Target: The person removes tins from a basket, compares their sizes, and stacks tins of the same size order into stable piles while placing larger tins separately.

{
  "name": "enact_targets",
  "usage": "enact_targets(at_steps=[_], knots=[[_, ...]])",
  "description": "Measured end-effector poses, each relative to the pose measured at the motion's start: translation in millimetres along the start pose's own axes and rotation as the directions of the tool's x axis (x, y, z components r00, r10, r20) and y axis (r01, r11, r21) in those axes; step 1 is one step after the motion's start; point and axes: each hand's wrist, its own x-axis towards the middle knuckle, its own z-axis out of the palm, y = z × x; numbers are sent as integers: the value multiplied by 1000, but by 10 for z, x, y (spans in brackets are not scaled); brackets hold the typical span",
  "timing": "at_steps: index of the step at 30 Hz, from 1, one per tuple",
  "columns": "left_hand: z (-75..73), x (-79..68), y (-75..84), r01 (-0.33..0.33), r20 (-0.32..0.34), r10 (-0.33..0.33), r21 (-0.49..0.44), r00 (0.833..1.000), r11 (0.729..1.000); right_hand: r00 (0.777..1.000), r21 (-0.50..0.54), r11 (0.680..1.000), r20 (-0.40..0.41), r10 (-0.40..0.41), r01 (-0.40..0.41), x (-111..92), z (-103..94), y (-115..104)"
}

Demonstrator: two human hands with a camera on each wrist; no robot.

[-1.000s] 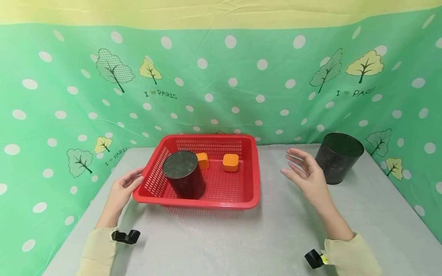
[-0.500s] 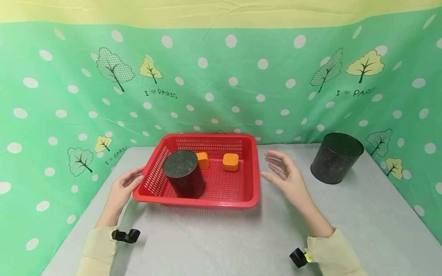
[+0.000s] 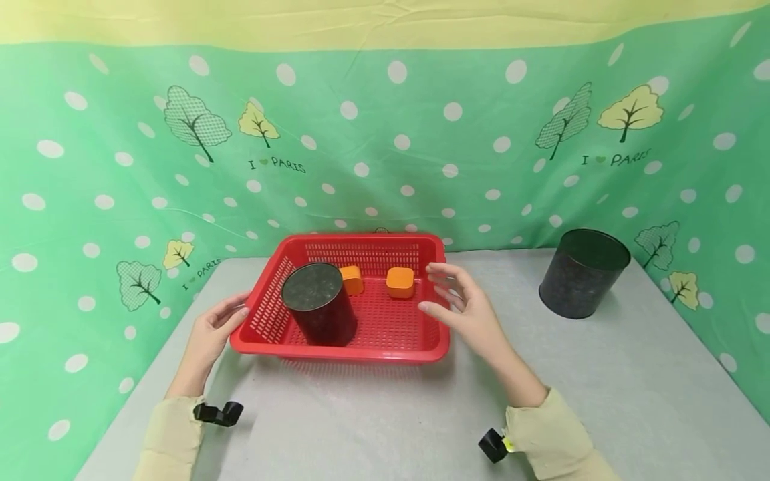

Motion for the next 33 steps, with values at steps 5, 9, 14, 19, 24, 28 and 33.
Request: enact_targets(at_steps=[5, 9, 14, 19, 24, 28, 33], knots=[[-3, 4, -27, -6, -4, 6, 22, 1000, 1000, 999, 14, 1000, 39, -7, 7, 36, 115, -14], [-1, 4, -39, 0, -9, 0, 27, 1000, 1000, 997, 17, 1000, 73, -16, 14, 58, 206, -27], [-1, -2, -36, 10, -8, -10, 22, 1000, 1000, 994, 23, 1000, 105, -19, 16, 77, 322, -57], [-2, 2, -32, 12, -7, -12, 16, 1000, 1000, 991, 29, 999, 132, -20, 17, 96, 441, -82], [3, -2, -35, 7, -10, -7, 9, 1000, 1000, 987, 43, 999, 158, -32, 25, 135, 580, -118], [0, -7, -38, 11, -13, -10, 11, 1000, 1000, 985, 40, 999, 173, -20, 14, 176, 720, -135], [0, -11, -23, 25, -10, -25, 6, 1000, 1000, 985, 41, 999, 175, 11, -19, 221, 908, -160]])
